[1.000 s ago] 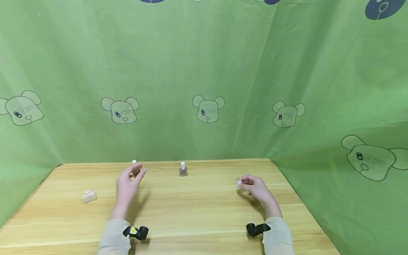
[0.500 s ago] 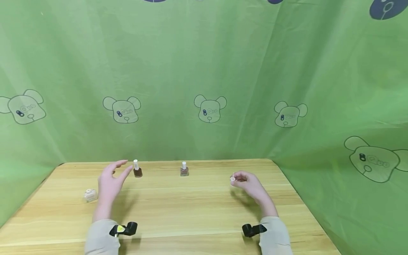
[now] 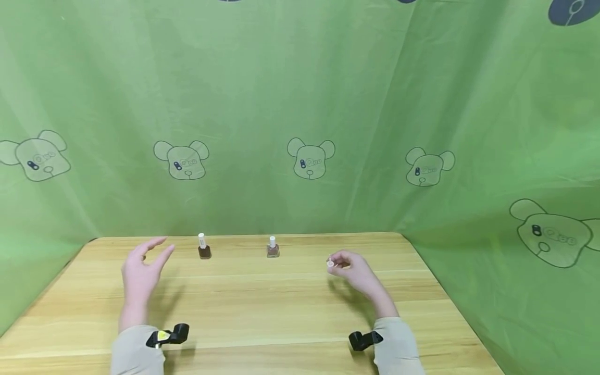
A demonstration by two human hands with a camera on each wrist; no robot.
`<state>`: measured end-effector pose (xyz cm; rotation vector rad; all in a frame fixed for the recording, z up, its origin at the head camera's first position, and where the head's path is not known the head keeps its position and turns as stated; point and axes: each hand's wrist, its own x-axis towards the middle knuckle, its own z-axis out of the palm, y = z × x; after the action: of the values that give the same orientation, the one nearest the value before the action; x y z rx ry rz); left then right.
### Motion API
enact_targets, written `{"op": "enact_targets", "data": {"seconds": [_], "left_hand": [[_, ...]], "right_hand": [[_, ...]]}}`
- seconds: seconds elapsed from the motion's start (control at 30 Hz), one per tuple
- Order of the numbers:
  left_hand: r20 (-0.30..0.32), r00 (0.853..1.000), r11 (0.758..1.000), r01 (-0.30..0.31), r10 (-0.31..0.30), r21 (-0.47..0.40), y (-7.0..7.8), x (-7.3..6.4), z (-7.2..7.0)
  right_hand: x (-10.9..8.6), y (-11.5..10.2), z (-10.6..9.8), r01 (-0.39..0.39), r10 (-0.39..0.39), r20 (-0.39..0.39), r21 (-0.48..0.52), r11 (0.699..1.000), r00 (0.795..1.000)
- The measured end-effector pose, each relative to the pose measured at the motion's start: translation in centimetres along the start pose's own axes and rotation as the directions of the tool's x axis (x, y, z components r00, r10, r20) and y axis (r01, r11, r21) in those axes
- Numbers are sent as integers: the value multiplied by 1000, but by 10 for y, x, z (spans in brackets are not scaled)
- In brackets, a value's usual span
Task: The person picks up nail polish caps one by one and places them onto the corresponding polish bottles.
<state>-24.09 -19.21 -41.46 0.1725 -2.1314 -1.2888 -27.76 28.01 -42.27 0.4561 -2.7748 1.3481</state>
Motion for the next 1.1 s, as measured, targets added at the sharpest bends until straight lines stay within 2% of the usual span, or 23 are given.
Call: {"op": "enact_targets", "data": {"seconds": [0.4, 0.53, 0.63, 0.77, 0.83, 1.0, 1.1], "left_hand": [[-72, 993, 995, 98, -99, -10, -28, -4, -17], [-86, 989, 993, 120, -121, -14, -39, -7, -17], [-80, 982, 985, 172, -172, -4, -46, -9, -17], [-52, 958, 959, 284, -283, 12, -53, -11, -22], [-33, 948, 949, 317, -316, 1, -57, -12, -25], [50, 934, 935, 354, -353, -21, -63, -13, -33], [113, 918, 924, 383, -379, -17, -69, -13, -39]], "right_hand": [[2, -4, 14, 33, -31, 40, -36, 999, 999], [3, -3, 16, 58, -56, 56, -39, 998, 997], [4, -2, 18, 63, -61, 60, -43, 997, 996], [4, -4, 20, 65, -62, 69, -45, 997, 996], [4, -5, 20, 65, -62, 73, -41, 997, 995], [4, -4, 21, 65, -62, 80, -39, 997, 995], [4, -5, 21, 61, -57, 80, -41, 997, 995]]}}
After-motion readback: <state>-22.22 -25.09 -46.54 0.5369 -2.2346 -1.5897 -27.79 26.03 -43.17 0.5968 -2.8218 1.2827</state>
